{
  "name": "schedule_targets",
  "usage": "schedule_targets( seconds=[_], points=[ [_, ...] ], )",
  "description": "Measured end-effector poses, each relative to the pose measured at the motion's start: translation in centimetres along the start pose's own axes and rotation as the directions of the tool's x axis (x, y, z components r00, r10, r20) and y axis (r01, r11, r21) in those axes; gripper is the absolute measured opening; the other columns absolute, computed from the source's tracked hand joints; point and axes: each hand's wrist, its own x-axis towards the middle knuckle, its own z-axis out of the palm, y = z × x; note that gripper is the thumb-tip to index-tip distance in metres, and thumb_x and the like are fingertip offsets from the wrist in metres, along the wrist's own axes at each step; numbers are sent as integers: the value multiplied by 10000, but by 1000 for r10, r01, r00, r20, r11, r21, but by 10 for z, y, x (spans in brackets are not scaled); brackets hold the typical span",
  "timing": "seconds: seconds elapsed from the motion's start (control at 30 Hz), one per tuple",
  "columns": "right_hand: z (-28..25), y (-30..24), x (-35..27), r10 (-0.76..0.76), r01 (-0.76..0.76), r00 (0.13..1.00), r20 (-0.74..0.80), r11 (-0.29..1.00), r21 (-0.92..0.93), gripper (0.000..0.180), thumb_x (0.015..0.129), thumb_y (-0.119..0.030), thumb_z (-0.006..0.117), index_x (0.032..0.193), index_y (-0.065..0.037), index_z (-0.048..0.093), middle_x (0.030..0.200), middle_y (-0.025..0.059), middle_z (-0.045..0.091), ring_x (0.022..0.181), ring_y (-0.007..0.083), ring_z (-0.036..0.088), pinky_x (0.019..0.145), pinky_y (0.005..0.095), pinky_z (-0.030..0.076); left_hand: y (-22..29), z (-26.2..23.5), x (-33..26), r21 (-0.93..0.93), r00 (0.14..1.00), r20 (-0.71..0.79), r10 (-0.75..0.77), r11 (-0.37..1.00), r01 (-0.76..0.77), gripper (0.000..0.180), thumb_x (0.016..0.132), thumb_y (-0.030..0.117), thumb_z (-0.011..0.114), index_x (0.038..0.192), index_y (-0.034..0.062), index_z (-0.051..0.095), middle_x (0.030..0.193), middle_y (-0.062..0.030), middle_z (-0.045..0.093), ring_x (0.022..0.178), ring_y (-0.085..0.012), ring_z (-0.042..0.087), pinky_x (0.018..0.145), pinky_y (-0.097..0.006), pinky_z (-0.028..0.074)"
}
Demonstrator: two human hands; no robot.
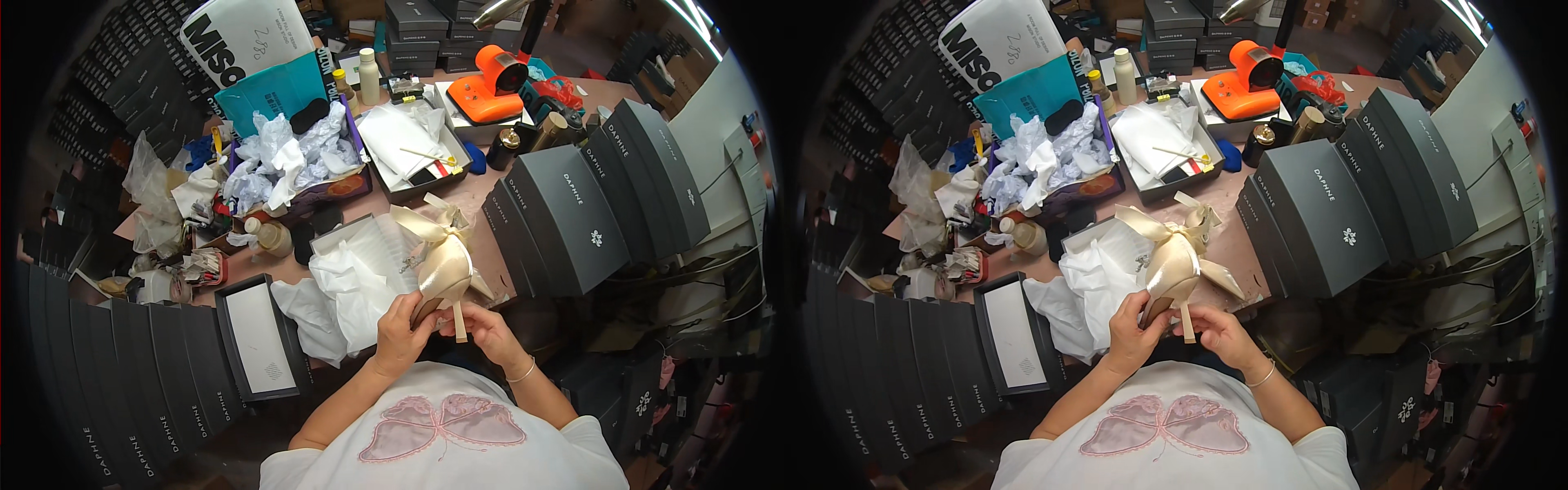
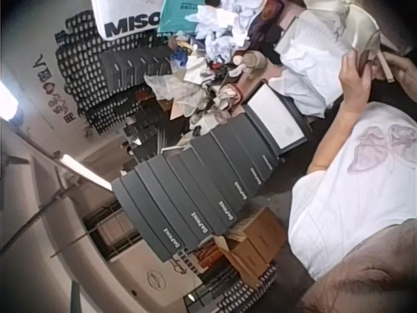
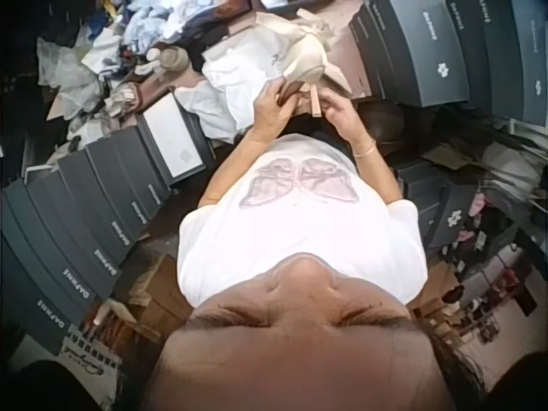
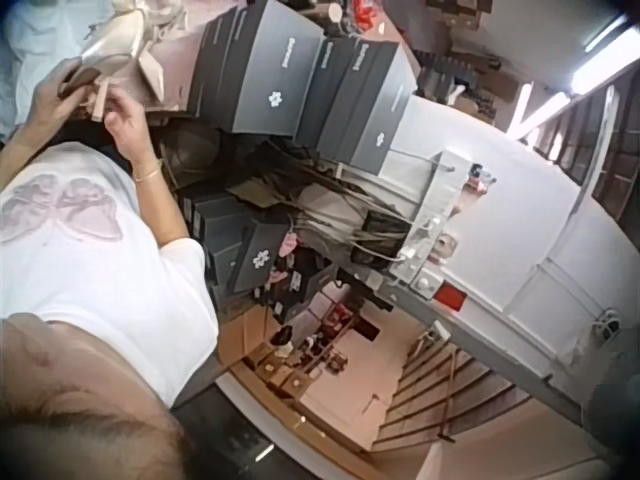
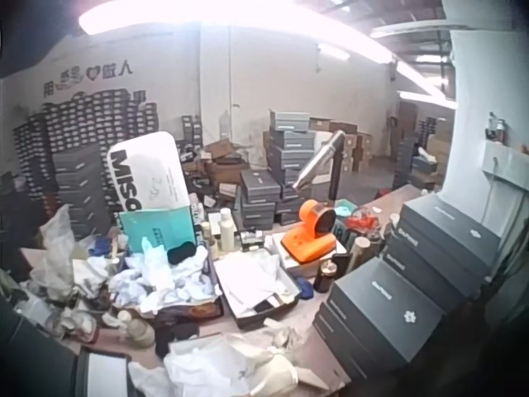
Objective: The person is packing high-heeled shoes into boxes using tissue paper at a manufacturing workbench.
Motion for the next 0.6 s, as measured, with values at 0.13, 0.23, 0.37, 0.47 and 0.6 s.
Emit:
schedule_targets(
  seconds=[0.13,0.23,0.37,0.47,0.6],
  points=[
    [6,-13,-3,55,-56,998,-7,988,-141,392,898,-177,635,1214,40,550,1166,84,512,1027,174,592,926,311,476,3,-2,3,16,999,46,-21,1000,20,351,748,85,743,1034,2,558,864,-153,606,723,-283,617,634,-342,492],
    [7,-14,-1,55,-52,998,23,994,-99,360,907,-156,617,1202,40,558,1168,90,522,1024,176,594,922,317,482,-1,-6,2,3,997,74,16,1000,-16,359,748,88,746,1043,2,562,868,-156,607,734,-300,614,632,-342,489],
    [-12,-4,-2,72,-79,994,80,994,77,529,908,-391,599,1220,30,530,1115,106,594,1036,207,601,907,341,489,-3,-17,-3,35,987,107,122,991,-127,346,742,99,752,1032,17,583,876,-147,610,747,-303,603,649,-366,485],
    [-48,-4,5,50,41,937,-346,968,249,705,884,-627,435,1232,-14,464,1181,139,576,1076,248,591,921,411,484,-10,-29,-9,129,928,220,301,934,-334,284,749,110,705,1019,80,625,892,-61,619,816,-222,598,837,-393,460],
    [-72,-13,25,238,-218,971,-31,928,303,790,879,-621,464,1398,-43,320,1279,191,489,1141,316,548,941,444,485,-20,-33,-21,273,831,408,377,819,-505,252,739,127,700,988,145,670,898,26,629,827,-154,604,1042,-516,304]
  ],
)
